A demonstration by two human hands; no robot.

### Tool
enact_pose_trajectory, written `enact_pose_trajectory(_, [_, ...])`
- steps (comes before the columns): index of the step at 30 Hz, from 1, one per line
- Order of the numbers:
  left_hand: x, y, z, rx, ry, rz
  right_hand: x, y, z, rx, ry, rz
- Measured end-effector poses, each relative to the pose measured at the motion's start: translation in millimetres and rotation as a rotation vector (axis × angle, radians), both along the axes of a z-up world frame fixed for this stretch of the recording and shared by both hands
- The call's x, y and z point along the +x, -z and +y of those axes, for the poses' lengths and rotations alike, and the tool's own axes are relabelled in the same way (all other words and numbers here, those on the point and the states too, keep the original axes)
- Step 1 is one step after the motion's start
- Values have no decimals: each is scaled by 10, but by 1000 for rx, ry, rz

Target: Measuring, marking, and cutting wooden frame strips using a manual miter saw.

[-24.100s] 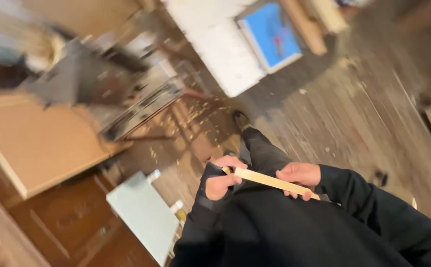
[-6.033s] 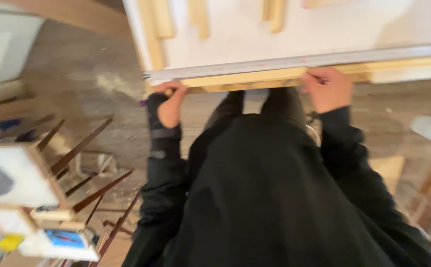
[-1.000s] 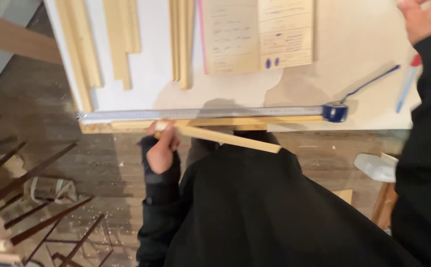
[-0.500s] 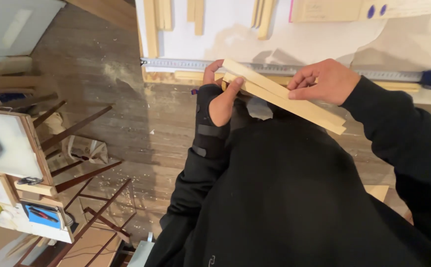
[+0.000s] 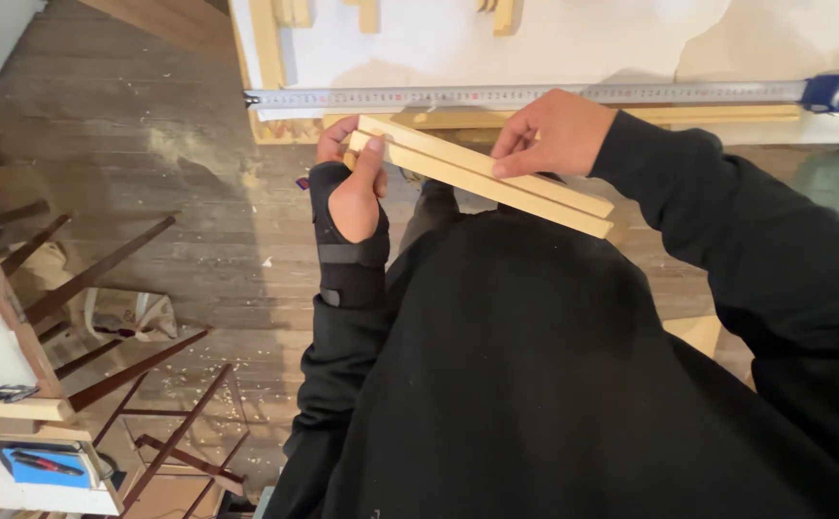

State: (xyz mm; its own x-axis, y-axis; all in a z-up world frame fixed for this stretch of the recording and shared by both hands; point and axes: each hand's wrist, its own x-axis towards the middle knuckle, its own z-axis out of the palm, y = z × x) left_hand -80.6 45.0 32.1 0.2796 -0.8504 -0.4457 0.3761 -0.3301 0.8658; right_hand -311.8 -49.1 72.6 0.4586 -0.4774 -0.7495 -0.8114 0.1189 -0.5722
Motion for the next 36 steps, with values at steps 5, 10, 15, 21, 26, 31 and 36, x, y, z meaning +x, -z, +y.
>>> enact_pose_trajectory(5, [200,-73,23,31,31,-79,-21,78,60,-277,-64,-30])
enact_pose_trajectory(10, [299,12,28,-27,54,30,20,60,75,-224,84,-54])
enact_pose_trajectory(15, [313,50,21,-47,93,43,32,118,113,-222,102,-95])
enact_pose_trajectory(21, [258,-37,-16,-44,110,29,26,158,131,-181,132,-113])
enact_pose_trajectory(26, [221,-17,-22,-17,89,27,105,99,138,-181,87,-98])
enact_pose_trajectory(31, [200,12,-21,-51,73,93,59,192,179,-324,49,-174])
enact_pose_trajectory(36, [215,-36,-21,-31,88,33,73,-241,38,-240,244,-390])
